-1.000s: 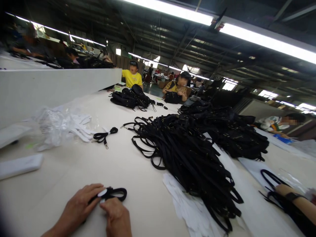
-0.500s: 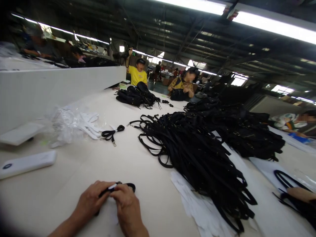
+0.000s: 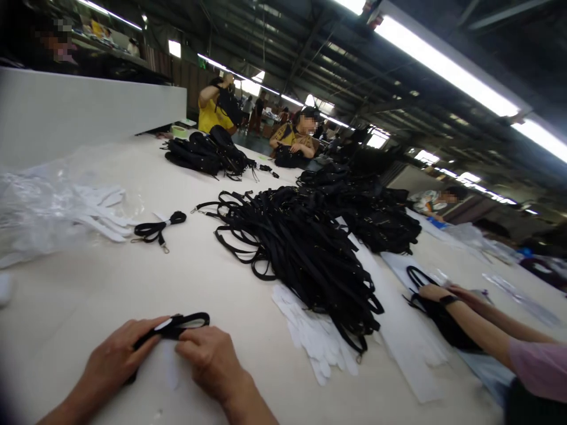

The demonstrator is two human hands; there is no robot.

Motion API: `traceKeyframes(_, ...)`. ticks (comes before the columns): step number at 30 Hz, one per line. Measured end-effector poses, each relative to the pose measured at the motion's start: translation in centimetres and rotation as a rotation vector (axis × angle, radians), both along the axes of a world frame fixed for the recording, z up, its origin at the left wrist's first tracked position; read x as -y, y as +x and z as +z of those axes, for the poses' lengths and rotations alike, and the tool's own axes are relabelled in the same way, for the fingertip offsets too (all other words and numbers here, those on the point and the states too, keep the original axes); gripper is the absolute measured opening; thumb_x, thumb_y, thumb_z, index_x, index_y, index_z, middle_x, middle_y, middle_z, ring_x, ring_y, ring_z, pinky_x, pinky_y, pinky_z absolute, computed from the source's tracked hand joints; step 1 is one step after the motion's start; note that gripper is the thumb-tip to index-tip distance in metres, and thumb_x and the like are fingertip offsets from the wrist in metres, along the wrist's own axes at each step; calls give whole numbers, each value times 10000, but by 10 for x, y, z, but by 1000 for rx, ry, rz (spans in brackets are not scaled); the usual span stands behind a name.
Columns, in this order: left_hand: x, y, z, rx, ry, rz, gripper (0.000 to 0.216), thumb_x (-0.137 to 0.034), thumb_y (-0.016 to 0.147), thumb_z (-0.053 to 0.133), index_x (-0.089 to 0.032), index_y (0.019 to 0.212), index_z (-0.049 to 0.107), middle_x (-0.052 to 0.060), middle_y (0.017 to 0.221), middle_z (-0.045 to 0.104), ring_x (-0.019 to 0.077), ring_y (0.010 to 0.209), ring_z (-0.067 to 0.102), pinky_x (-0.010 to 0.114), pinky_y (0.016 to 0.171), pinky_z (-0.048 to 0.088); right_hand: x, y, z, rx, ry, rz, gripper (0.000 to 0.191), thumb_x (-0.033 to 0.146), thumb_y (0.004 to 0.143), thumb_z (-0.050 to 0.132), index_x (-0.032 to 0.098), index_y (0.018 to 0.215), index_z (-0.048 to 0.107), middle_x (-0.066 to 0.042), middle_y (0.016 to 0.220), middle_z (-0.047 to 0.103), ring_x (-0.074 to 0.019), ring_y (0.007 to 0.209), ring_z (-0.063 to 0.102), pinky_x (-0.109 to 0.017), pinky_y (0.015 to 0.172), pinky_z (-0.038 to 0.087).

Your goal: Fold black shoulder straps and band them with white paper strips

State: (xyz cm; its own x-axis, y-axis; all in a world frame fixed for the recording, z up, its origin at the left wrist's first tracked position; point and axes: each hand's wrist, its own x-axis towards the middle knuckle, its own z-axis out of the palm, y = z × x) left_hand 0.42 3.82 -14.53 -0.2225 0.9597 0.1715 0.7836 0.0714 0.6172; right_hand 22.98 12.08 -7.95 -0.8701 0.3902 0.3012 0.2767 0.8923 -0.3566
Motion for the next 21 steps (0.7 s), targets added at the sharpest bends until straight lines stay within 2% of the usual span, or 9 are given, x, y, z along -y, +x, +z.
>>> traceKeyframes(4,-1,-4,-17,-15,1,-18,363,-387,910,507,-365,1263,585,-17,1112,723,207,997,666,369,963,505,-5,-2,11,257,238,295,102,270,985,495,262,1020,590,40,1034,679,-130,926,585,-272,766,440)
traceKeyframes(8,-2,-5,-20,2,10,-21,363,-392,908,504,-364,1260,588,-19,1116,722,210,1003,667,374,969,506,-15,-9,13,374,313,451,116,339,992,500,263,1031,579,53,1043,654,-121,917,556,-277,720,396)
traceKeyframes(12,-1,-4,-14,-1,-10,-6,357,-396,904,509,-358,1246,603,-20,1098,725,213,996,670,376,956,512,-24,-11,12,391,323,533,137,292,1009,463,238,988,588,44,1110,650,-113,997,535,-258,768,405)
traceKeyframes(15,-1,-2,-4,-17,-26,-4,353,-393,907,504,-346,1241,611,-11,1093,727,216,996,668,382,949,515,-29,-11,16,395,267,541,107,264,995,486,223,1009,584,31,1154,640,-112,1007,535,-248,811,420)
traceKeyframes(18,-1,-1,2,-17,-32,-6,346,-380,912,494,-346,1231,622,-7,1104,730,219,1007,667,383,937,526,-34,-10,24,463,204,579,121,286,919,610,200,998,579,14,1062,654,-116,949,553,-244,814,446)
traceKeyframes(21,0,-1,-2,23,-8,0,351,-384,893,514,-378,1225,629,-23,1103,741,221,1004,684,385,939,547,-33,-8,29,470,227,621,130,309,895,634,208,963,586,16,1013,661,-119,919,576,-237,788,467)
